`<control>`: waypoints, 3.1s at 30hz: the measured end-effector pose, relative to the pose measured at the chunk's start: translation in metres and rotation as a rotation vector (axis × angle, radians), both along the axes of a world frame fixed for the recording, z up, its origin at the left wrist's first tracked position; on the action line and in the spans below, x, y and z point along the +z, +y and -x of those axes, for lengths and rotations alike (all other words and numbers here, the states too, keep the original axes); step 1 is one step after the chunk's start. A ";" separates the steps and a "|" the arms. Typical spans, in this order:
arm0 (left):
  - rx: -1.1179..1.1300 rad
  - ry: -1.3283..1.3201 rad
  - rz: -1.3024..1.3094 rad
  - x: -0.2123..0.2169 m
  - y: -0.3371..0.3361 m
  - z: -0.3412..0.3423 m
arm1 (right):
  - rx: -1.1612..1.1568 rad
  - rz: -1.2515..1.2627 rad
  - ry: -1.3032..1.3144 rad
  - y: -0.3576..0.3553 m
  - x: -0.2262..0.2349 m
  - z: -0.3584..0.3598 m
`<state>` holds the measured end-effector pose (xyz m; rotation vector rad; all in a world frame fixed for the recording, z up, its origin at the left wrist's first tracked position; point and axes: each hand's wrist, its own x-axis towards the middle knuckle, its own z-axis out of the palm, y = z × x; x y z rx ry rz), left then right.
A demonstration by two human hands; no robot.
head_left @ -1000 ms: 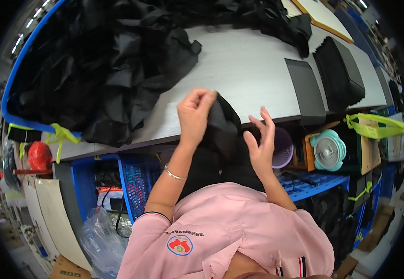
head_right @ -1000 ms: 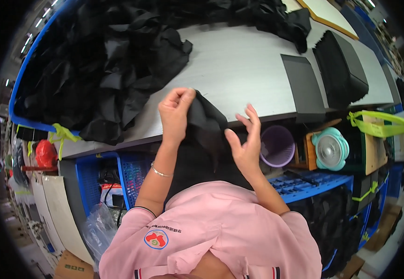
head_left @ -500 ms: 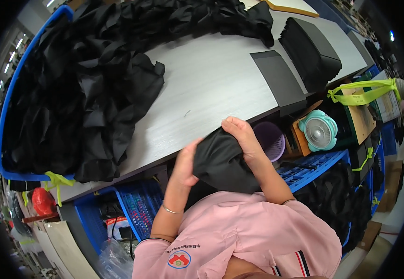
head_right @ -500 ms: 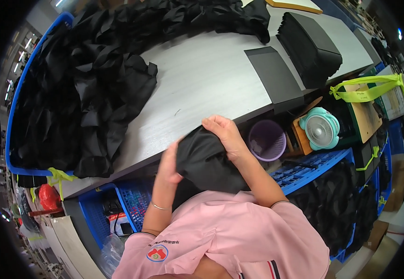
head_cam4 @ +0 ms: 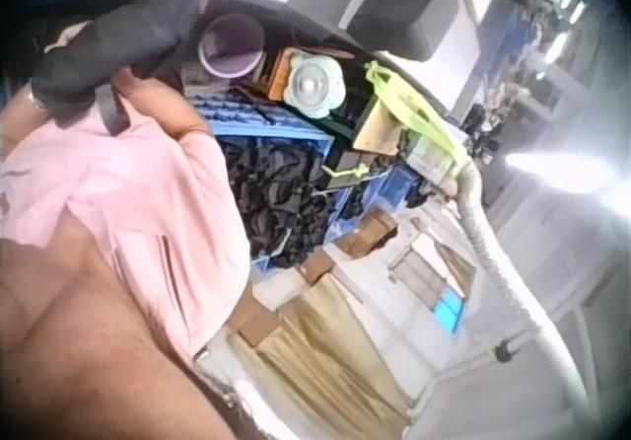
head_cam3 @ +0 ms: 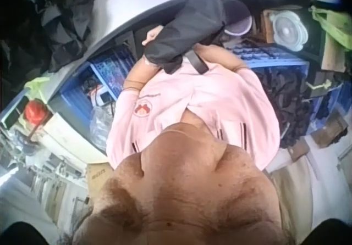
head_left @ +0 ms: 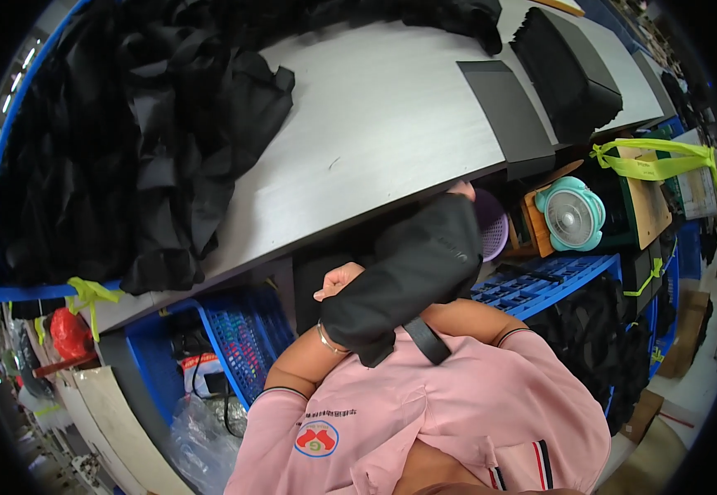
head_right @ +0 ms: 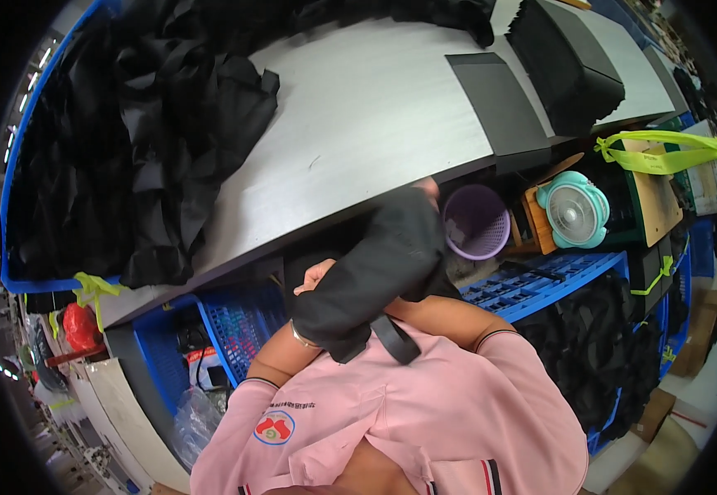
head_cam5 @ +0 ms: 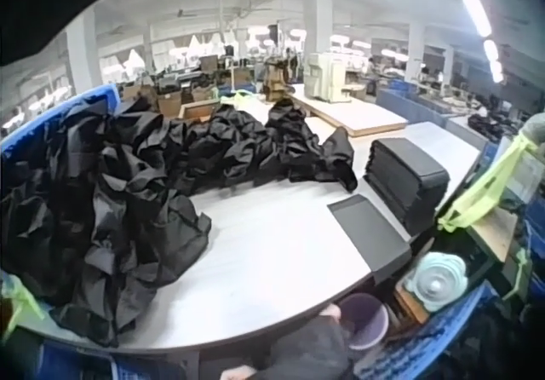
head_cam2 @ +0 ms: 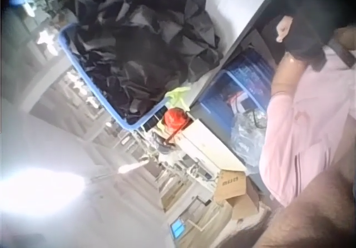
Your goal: Inspecting and sorting black fabric components at a garment workstation.
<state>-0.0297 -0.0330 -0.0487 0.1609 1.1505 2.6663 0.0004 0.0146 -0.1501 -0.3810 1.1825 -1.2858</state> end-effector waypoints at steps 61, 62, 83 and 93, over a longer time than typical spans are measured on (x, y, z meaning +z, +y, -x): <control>0.276 0.159 0.934 -0.048 -0.081 -0.047 | -0.159 0.466 1.127 0.103 0.159 0.105; 0.268 0.161 0.932 -0.047 -0.081 -0.046 | -0.157 0.464 1.131 0.109 0.164 0.111; 1.060 -0.161 0.611 0.004 -0.096 0.026 | -0.945 0.187 0.728 0.054 0.134 0.143; 0.445 -0.230 -0.095 0.015 -0.087 0.062 | -0.749 0.167 0.307 0.046 0.125 0.178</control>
